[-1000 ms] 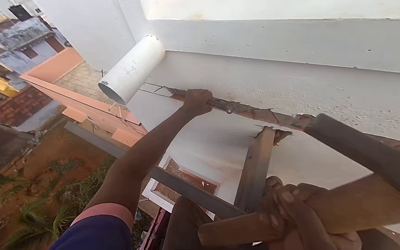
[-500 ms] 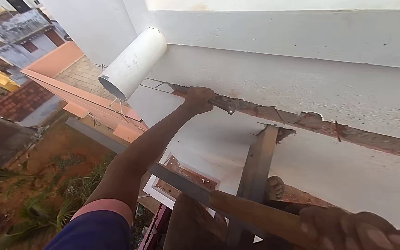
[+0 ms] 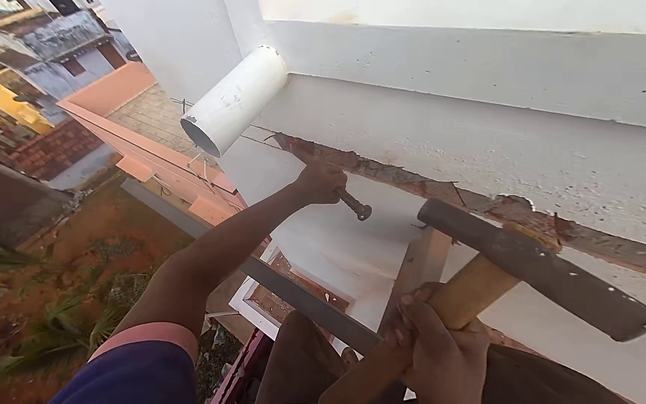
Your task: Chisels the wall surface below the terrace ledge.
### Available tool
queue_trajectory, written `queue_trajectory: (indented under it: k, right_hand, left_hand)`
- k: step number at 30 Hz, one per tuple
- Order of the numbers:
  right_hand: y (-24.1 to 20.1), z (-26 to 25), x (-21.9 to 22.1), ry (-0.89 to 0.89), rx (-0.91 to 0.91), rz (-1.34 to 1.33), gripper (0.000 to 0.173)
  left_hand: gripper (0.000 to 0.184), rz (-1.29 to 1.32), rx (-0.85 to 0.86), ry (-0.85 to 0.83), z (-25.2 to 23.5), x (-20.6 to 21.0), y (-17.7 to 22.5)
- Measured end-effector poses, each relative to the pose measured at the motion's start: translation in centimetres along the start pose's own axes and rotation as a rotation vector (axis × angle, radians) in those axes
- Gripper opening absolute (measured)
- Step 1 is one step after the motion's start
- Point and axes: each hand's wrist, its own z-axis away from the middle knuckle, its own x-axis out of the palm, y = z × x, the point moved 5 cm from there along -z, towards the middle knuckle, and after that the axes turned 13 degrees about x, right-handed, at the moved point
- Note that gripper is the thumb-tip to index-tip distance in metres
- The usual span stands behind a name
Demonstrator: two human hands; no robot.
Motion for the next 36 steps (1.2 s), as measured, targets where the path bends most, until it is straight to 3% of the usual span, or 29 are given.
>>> queue_trajectory:
  k: [7, 14, 16, 20, 22, 24, 26, 28, 30, 33, 36]
  right_hand:
    - [1.2, 0.2, -0.1, 0.006, 0.002, 0.053, 0.015]
    - [0.6, 1.0, 1.1, -0.027, -0.006, 0.259, 0.012]
    - [-2.1, 1.4, 1.7, -0.098, -0.108, 0.317, 0.013]
    - [-9.6, 1.5, 2.9, -0.37, -0.562, 0.248, 0.006]
    - [-10.9, 0.5, 4.4, -0.418, -0.69, 0.225, 0.008]
    - [-8.0, -2.6, 6.3, -0.312, -0.598, 0.29, 0.01]
    - [-3.3, -6.9, 6.9, -0.165, -0.269, 0.585, 0.008]
    - [-1.0, -7.9, 6.1, -0.157, -0.015, 0.7, 0.006]
    - [-2.0, -6.4, 6.0, -0.23, -0.123, 0.584, 0.004]
    - [-5.3, -3.2, 6.5, -0.334, -0.512, 0.48, 0.007]
    - [-6.9, -2.1, 7.9, -0.365, -0.603, 0.425, 0.009]
  left_hand:
    - [0.014, -0.053, -0.06, 0.062, 2.5, -1.0, -4.3]
    - [0.02, -0.026, -0.167, 0.245, 2.1, -3.3, -6.1]
    - [0.026, -0.041, -0.206, 0.306, 1.6, -3.8, -6.5]
    - [0.023, -0.017, -0.246, 0.33, 1.3, -3.9, -6.7]
    - [0.019, 0.001, -0.247, 0.342, 1.4, -3.8, -6.6]
    - [0.017, -0.013, -0.238, 0.353, 1.5, -3.7, -6.8]
    - [0.016, -0.03, -0.255, 0.318, 1.8, -3.6, -6.9]
    - [0.015, -0.036, -0.303, 0.207, 3.4, -3.1, -6.3]
    - [0.013, -0.041, -0.332, 0.183, 4.8, -4.0, -7.6]
    - [0.015, -0.045, -0.281, 0.249, 5.5, -3.9, -7.6]
    - [0.015, -0.016, -0.143, 0.29, 3.8, -3.9, -5.8]
